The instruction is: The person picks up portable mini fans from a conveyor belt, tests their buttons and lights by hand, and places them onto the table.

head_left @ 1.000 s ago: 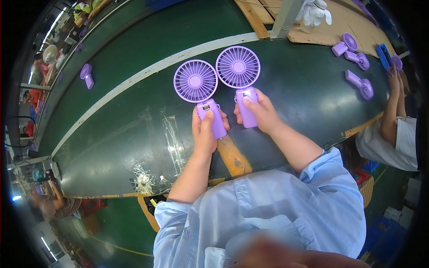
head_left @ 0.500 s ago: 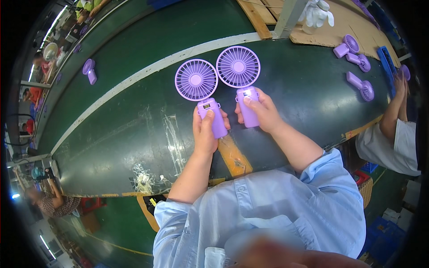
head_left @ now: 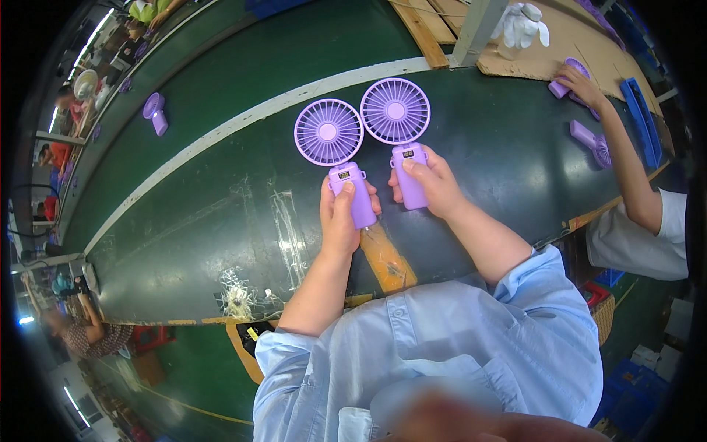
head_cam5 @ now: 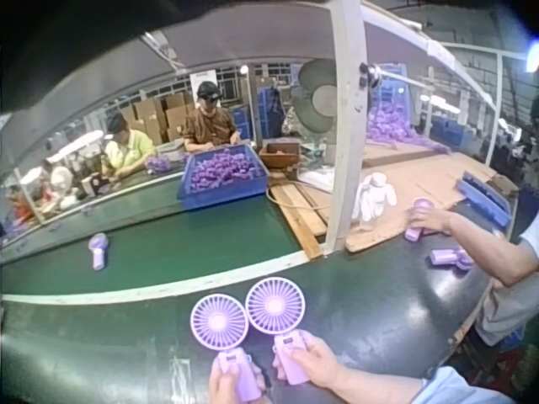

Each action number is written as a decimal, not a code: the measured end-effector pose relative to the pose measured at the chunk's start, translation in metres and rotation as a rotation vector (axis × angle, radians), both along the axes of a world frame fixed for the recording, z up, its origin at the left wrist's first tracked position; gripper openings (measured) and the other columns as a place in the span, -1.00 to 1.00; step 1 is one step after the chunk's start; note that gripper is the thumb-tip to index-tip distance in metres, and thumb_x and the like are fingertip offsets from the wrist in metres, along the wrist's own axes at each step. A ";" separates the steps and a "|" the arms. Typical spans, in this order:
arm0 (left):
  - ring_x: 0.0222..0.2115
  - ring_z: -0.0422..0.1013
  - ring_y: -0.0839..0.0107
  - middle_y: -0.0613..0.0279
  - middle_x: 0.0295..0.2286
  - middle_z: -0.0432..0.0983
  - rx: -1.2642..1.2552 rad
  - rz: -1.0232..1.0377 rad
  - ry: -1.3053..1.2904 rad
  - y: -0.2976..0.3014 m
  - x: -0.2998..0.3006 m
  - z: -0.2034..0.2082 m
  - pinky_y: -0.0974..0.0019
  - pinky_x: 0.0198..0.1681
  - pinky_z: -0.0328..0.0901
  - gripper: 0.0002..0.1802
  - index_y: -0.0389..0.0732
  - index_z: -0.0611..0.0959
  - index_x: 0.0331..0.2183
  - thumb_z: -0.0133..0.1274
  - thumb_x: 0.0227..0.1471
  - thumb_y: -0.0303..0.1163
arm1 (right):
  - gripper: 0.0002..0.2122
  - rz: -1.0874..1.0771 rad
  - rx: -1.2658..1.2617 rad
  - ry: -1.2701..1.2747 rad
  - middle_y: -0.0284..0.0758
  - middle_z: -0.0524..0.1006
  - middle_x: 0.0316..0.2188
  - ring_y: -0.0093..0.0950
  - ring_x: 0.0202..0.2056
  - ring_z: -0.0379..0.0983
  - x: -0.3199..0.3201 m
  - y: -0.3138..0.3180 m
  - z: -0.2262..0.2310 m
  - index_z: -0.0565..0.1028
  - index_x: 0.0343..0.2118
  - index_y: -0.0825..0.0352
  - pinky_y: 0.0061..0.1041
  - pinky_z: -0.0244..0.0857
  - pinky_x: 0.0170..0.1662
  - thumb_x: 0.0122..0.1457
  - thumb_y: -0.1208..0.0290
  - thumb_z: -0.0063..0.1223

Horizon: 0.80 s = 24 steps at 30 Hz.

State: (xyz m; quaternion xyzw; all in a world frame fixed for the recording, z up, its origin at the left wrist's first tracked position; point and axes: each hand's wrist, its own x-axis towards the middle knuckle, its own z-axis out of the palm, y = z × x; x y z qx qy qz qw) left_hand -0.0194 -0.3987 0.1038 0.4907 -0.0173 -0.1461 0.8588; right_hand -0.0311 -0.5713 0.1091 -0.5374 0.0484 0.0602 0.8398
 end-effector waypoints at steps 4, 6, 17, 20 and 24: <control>-0.59 0.36 0.34 0.06 -0.47 0.38 -0.018 0.002 0.008 -0.001 0.000 -0.001 0.32 -0.54 0.29 -0.65 -0.26 0.29 -0.21 -0.14 0.04 -0.22 | -0.75 -0.009 -0.060 -0.030 -0.24 0.46 -0.48 -0.51 -0.55 0.42 0.000 0.000 -0.003 0.30 -0.23 0.36 -0.57 0.34 -0.46 0.18 0.27 -0.16; -0.59 0.36 0.34 0.06 -0.47 0.38 -0.005 -0.006 -0.004 0.000 0.000 -0.002 0.32 -0.54 0.29 -0.64 -0.26 0.29 -0.21 -0.15 0.06 -0.19 | -0.71 -0.027 -0.044 -0.050 -0.23 0.46 -0.47 -0.51 -0.55 0.41 -0.001 0.002 -0.003 0.30 -0.20 0.36 -0.57 0.34 -0.45 0.21 0.20 -0.24; -0.61 0.39 0.32 0.07 -0.51 0.41 0.029 0.104 0.114 -0.007 0.000 0.001 0.31 -0.54 0.31 -0.35 -0.29 0.37 -0.25 -0.53 0.15 0.13 | -0.54 0.116 0.394 0.039 -0.23 0.44 -0.40 -0.47 -0.36 0.38 0.007 -0.008 -0.015 0.30 -0.11 0.39 -0.47 0.27 -0.27 0.25 0.05 -0.46; -0.68 0.39 0.31 0.09 -0.61 0.41 0.034 0.021 0.217 -0.004 0.002 0.006 0.32 -0.60 0.32 -0.27 -0.30 0.39 -0.28 -0.55 0.10 0.21 | -0.57 0.239 0.334 -0.122 -0.24 0.41 -0.26 -0.43 -0.20 0.34 0.006 -0.011 -0.017 0.36 -0.13 0.39 -0.40 0.21 -0.11 0.18 0.06 -0.20; -0.79 0.33 0.37 0.14 -0.74 0.35 -0.072 -0.254 0.231 -0.004 -0.003 0.000 0.39 -0.82 0.23 -0.17 -0.27 0.42 -0.36 -0.58 0.00 0.35 | -0.55 0.296 0.342 -0.099 -0.35 0.43 -0.27 -0.51 -0.19 0.35 -0.002 0.000 -0.007 0.38 -0.16 0.33 -0.48 0.21 -0.05 0.08 0.00 -0.01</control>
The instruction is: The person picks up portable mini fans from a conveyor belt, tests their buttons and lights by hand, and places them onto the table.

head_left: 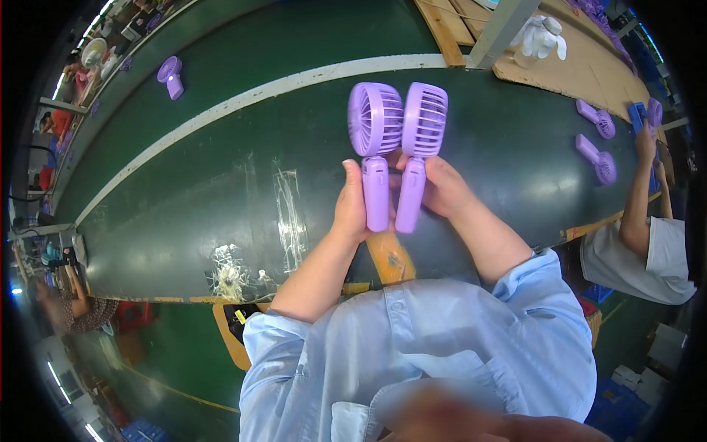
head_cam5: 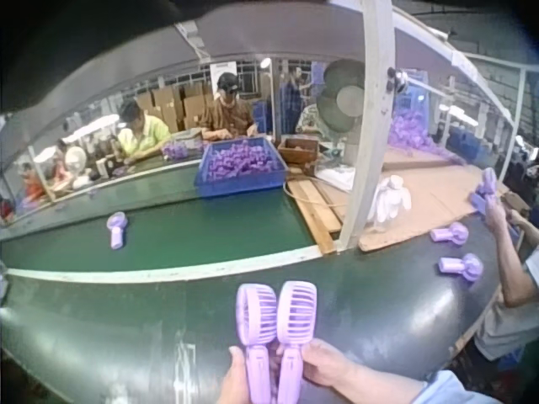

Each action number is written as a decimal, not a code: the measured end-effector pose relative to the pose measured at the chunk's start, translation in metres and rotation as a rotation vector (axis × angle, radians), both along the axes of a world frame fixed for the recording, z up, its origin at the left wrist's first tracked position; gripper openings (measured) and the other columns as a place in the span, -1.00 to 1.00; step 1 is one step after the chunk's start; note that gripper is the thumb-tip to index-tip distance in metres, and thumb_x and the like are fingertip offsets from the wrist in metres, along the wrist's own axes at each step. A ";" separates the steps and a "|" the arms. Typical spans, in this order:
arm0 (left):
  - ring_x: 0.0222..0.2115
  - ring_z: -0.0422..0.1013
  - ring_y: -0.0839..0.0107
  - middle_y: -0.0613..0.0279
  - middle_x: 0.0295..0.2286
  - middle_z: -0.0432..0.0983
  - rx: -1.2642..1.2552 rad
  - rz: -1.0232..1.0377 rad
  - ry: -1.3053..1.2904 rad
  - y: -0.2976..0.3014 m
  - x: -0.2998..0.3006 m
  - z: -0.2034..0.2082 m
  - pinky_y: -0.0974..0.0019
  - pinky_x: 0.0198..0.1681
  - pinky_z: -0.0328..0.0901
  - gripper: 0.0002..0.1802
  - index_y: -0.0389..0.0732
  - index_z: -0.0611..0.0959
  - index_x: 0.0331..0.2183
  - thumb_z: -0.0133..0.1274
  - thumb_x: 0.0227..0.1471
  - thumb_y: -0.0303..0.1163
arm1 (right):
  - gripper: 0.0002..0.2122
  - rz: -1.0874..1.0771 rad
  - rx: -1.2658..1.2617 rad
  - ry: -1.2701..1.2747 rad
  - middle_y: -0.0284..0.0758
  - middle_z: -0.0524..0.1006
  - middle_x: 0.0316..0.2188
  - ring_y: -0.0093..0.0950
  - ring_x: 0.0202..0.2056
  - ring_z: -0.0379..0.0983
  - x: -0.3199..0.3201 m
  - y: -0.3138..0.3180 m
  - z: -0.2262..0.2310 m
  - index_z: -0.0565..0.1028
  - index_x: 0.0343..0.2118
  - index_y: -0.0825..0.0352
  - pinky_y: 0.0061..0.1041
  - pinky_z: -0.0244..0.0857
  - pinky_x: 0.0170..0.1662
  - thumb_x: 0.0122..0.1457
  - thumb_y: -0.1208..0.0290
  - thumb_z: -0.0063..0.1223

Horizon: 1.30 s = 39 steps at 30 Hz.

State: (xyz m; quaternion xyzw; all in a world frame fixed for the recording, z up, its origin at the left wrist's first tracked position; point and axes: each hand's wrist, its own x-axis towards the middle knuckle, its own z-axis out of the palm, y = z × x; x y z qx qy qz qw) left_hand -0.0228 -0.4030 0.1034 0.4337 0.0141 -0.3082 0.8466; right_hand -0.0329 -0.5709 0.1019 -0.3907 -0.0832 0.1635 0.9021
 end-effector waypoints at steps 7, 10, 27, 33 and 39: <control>-0.49 0.39 0.46 0.24 -0.38 0.39 -0.270 -0.293 -0.030 0.005 -0.003 -0.019 0.44 -0.51 0.31 -0.22 -0.15 0.29 -0.08 -0.36 -0.03 0.35 | -0.63 0.014 0.007 -0.070 -0.40 0.43 -0.26 -0.52 -0.20 0.36 0.000 -0.007 -0.017 0.41 -0.19 0.30 -0.45 0.22 -0.06 0.07 0.11 0.05; -0.36 0.36 0.52 0.20 -0.28 0.36 0.014 -0.227 -0.189 0.001 -0.012 -0.008 0.47 -0.42 0.29 -0.34 -0.20 0.25 -0.03 -0.07 0.00 0.09 | -0.66 -0.016 -0.005 -0.009 -0.41 0.43 -0.25 -0.54 -0.18 0.35 -0.001 -0.010 -0.011 0.41 -0.18 0.30 -0.46 0.21 -0.04 0.08 0.16 0.06; -0.24 0.42 0.07 -0.08 -0.25 0.42 0.538 -0.122 -0.596 -0.006 -0.017 -0.008 0.19 -0.16 0.29 -0.40 -0.30 0.20 0.00 -0.08 0.02 -0.15 | -0.56 0.040 0.011 0.038 -0.02 0.33 -0.07 -0.23 -0.07 0.32 0.004 -0.003 -0.013 0.44 -0.29 0.24 -0.28 0.26 -0.03 0.02 -0.11 -0.01; -0.65 0.40 0.37 0.22 -0.70 0.40 0.584 -0.269 -0.710 -0.005 -0.023 -0.003 0.33 -0.54 0.27 -0.67 -0.22 0.42 -0.16 -0.32 0.16 -0.25 | -0.37 -0.284 0.010 0.076 -0.03 0.44 -0.22 -0.25 -0.22 0.44 0.006 -0.013 0.015 0.26 -0.06 0.38 -0.31 0.37 -0.19 0.12 -0.19 -0.33; -0.74 0.21 0.67 0.38 -0.72 0.34 0.496 -0.093 -0.734 -0.005 -0.025 -0.008 0.54 -0.67 0.12 -0.76 -0.22 0.52 -0.28 -0.20 0.15 -0.33 | -0.46 -0.911 -0.084 0.242 -0.14 0.42 -0.25 -0.24 -0.20 0.41 0.005 -0.096 0.035 0.25 -0.07 0.39 -0.22 0.32 -0.12 0.16 -0.06 -0.24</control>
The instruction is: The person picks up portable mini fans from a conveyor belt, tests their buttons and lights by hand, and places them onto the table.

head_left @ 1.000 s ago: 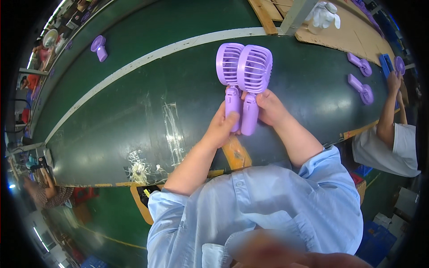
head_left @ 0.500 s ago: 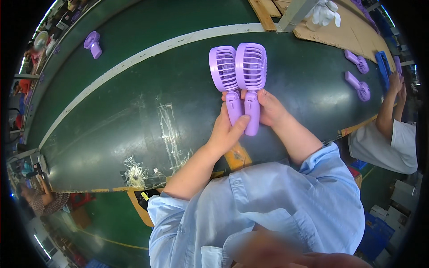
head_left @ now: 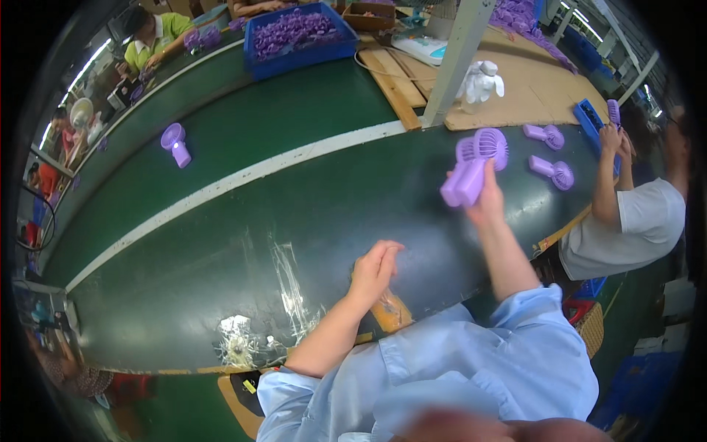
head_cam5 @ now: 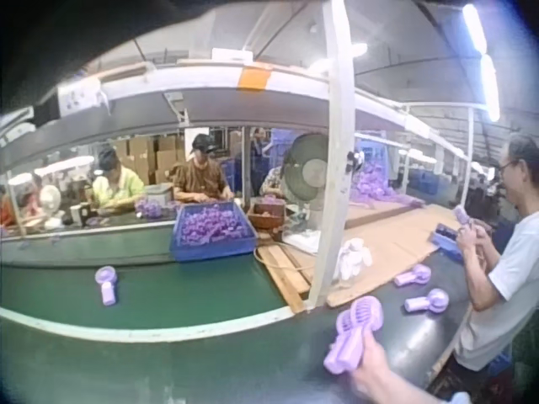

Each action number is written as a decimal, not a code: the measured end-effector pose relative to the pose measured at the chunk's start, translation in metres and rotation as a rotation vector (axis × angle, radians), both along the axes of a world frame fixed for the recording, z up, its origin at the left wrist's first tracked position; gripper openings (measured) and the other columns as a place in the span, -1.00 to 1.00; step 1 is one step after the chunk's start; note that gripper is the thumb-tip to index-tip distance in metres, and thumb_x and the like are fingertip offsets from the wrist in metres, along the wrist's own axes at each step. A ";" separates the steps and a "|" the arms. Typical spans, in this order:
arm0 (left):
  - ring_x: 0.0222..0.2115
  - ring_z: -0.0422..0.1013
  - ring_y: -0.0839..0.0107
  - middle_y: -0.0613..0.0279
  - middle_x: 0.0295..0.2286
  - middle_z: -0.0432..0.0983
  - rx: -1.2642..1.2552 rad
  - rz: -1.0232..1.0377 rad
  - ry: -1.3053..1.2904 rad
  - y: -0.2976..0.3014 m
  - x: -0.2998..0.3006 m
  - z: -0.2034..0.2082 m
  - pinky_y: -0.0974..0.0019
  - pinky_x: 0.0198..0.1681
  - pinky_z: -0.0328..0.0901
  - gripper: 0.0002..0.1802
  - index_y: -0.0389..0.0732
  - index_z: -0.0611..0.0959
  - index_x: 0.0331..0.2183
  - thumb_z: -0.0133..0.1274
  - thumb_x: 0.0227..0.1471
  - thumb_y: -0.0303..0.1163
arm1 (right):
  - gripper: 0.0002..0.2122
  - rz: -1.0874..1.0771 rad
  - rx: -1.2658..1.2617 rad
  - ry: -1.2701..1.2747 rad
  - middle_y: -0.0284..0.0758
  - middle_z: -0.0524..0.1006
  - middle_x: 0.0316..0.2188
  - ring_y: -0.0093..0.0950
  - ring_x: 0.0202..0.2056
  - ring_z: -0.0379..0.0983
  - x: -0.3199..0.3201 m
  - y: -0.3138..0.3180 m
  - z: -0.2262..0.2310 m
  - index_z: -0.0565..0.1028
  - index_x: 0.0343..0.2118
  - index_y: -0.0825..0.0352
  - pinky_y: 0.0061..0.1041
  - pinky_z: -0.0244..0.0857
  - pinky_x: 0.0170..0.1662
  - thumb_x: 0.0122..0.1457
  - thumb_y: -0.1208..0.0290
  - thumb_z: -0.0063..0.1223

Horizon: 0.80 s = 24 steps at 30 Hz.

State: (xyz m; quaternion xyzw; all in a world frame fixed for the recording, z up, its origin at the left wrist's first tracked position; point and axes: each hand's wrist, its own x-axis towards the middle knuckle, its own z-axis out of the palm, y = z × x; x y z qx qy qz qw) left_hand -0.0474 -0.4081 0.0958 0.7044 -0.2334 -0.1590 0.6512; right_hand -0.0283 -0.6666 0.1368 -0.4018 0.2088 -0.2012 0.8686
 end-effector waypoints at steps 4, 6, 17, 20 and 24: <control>-0.64 0.36 0.55 0.29 -0.69 0.40 0.055 -0.009 0.066 -0.007 0.000 0.004 0.45 -0.55 0.25 -0.84 -0.19 0.53 -0.31 -0.12 0.10 -0.38 | -0.50 -0.102 -0.251 0.196 -0.23 0.44 -0.20 -0.32 -0.18 0.41 -0.017 -0.127 -0.014 0.29 -0.05 0.31 -0.17 0.35 -0.23 0.18 -0.06 -0.26; -0.64 0.37 0.56 0.29 -0.68 0.41 0.052 -0.009 0.056 -0.006 -0.001 0.004 0.45 -0.55 0.25 -0.84 -0.19 0.53 -0.31 -0.11 0.09 -0.38 | -0.38 -0.215 -0.327 0.291 -0.07 0.31 -0.04 -0.22 -0.13 0.39 -0.021 -0.152 0.002 0.16 0.06 0.35 -0.25 0.31 -0.13 0.16 -0.13 -0.30; -0.68 0.20 0.67 0.37 -0.64 0.33 -0.172 0.141 0.231 0.002 0.005 0.004 0.58 -0.63 0.13 -0.79 -0.23 0.48 -0.26 -0.14 0.14 -0.32 | -0.70 0.741 -0.540 0.087 -0.30 0.49 -0.39 -0.54 -0.38 0.46 0.056 0.090 -0.013 0.41 -0.23 0.36 -0.58 0.35 -0.33 0.20 0.19 -0.15; -0.68 0.19 0.64 0.35 -0.62 0.32 -0.448 0.174 0.380 0.000 0.008 0.032 0.58 -0.61 0.12 -0.80 -0.23 0.45 -0.26 -0.17 0.15 -0.32 | -0.74 0.734 -0.815 0.060 -0.35 0.49 -0.40 -0.59 -0.38 0.45 0.084 0.111 -0.028 0.43 -0.25 0.35 -0.62 0.32 -0.39 0.20 0.23 -0.15; -0.68 0.20 0.65 0.36 -0.64 0.34 -0.283 0.191 0.271 0.038 0.046 0.054 0.58 -0.62 0.14 -0.80 -0.22 0.50 -0.32 -0.13 0.14 -0.31 | -0.76 0.510 -1.305 -0.050 -0.23 0.48 -0.63 -0.33 -0.54 0.46 0.124 0.132 -0.062 0.49 -0.49 0.31 -0.39 0.32 -0.46 0.12 0.25 -0.08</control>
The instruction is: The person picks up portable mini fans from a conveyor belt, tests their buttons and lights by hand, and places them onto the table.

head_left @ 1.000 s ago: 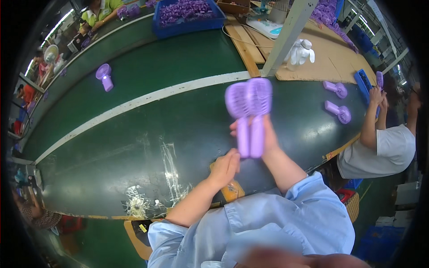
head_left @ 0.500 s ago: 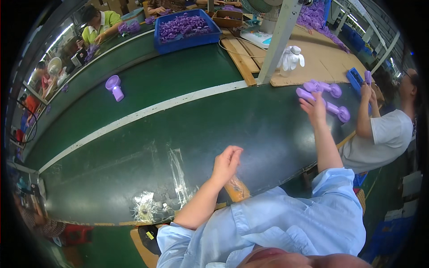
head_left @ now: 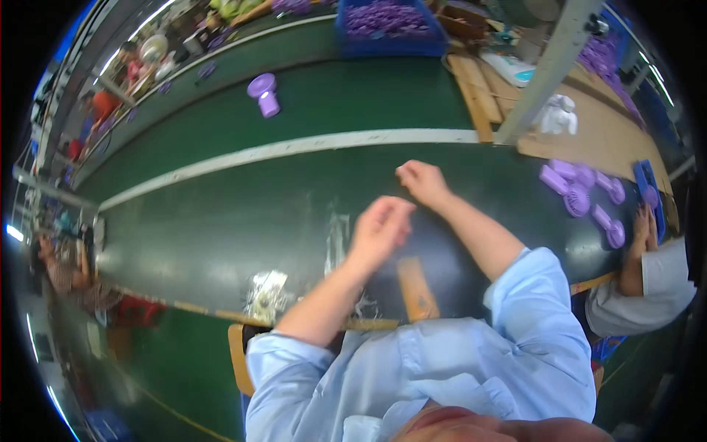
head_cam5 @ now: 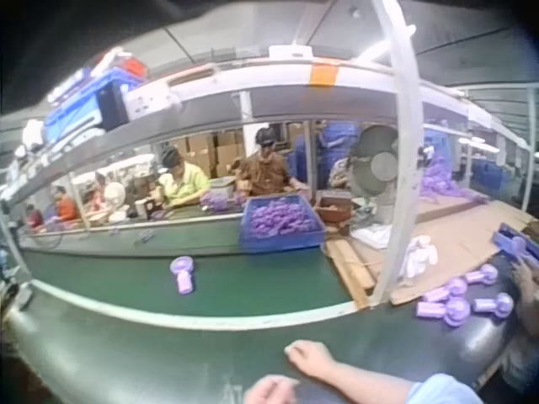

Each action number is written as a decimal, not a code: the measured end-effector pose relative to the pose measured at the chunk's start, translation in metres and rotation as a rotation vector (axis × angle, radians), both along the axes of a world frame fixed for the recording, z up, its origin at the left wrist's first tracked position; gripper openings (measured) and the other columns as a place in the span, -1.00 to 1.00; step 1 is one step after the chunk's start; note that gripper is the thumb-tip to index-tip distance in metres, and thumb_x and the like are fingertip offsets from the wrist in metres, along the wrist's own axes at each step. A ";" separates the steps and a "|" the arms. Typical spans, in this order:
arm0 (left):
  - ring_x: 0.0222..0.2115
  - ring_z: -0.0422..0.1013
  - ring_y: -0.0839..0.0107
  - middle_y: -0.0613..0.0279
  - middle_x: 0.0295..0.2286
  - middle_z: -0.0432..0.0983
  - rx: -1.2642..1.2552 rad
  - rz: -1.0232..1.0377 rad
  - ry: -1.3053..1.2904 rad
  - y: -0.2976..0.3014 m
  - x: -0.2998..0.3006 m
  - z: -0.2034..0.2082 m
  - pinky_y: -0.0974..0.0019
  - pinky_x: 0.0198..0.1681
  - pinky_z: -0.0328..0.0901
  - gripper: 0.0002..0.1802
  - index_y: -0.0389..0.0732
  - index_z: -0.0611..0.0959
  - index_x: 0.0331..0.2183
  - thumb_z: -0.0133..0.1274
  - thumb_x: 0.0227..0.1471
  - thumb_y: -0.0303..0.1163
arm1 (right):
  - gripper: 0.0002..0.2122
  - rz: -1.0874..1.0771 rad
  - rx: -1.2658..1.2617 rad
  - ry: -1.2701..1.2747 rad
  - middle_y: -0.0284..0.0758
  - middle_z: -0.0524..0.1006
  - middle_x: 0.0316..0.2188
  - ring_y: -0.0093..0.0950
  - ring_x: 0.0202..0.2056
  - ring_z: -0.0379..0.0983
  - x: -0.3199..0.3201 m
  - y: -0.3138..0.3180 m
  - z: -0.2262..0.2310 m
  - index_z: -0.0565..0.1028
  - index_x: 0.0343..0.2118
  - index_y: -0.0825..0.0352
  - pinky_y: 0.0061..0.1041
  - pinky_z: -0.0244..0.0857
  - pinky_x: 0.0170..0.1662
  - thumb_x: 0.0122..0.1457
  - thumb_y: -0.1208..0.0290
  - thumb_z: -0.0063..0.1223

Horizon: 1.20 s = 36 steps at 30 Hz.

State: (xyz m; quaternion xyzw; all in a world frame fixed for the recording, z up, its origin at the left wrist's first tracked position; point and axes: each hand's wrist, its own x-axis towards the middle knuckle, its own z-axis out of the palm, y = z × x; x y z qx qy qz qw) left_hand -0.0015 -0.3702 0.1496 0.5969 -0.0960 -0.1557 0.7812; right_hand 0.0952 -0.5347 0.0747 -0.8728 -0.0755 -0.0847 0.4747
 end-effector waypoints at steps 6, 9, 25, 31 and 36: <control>-0.58 0.36 0.46 0.23 -0.59 0.44 0.706 0.338 -0.395 0.120 0.153 -0.061 0.39 -0.53 0.27 -0.78 -0.27 0.52 -0.39 -0.01 0.04 -0.30 | -0.77 0.076 -0.192 -0.295 -0.23 0.43 -0.58 -0.19 -0.49 0.40 0.003 0.038 0.010 0.39 -0.61 0.31 -0.25 0.28 -0.45 0.06 0.28 -0.03; -0.30 0.30 0.07 0.02 -0.38 0.36 1.135 0.589 -0.716 0.154 0.232 -0.059 0.12 -0.21 0.24 -0.77 -0.22 0.49 -0.35 0.07 -0.09 -0.33 | -0.78 0.077 -0.210 -0.250 -0.23 0.42 -0.59 -0.18 -0.52 0.39 0.000 0.035 0.019 0.38 -0.61 0.32 -0.26 0.27 -0.47 0.07 0.30 -0.03; -0.14 0.33 0.06 -0.02 -0.19 0.36 1.673 0.784 -0.084 0.181 0.377 -0.052 0.09 -0.15 0.32 -0.39 -0.29 0.37 -0.17 0.10 -0.20 -0.07 | -0.82 0.097 -0.169 -0.195 -0.31 0.42 -0.62 -0.29 -0.59 0.39 0.004 0.036 0.028 0.40 -0.61 0.31 -0.39 0.27 -0.53 0.04 0.36 0.02; -0.16 0.39 0.09 -0.07 -0.18 0.44 1.608 0.441 0.002 0.202 0.358 -0.031 0.15 -0.11 0.30 -0.29 -0.33 0.34 -0.13 0.11 -0.28 -0.07 | -0.82 0.076 -0.188 -0.213 -0.30 0.43 -0.62 -0.29 -0.59 0.39 0.006 0.034 0.030 0.40 -0.61 0.31 -0.39 0.27 -0.53 0.04 0.36 0.03; -0.28 0.42 0.00 -0.15 -0.31 0.46 1.523 0.484 -0.274 0.231 0.318 -0.037 0.10 -0.21 0.31 -0.37 -0.37 0.37 -0.25 0.14 -0.28 -0.09 | -0.82 0.099 -0.170 -0.238 -0.30 0.44 -0.61 -0.28 -0.58 0.39 0.010 0.040 0.031 0.41 -0.61 0.31 -0.39 0.28 -0.52 0.04 0.36 0.02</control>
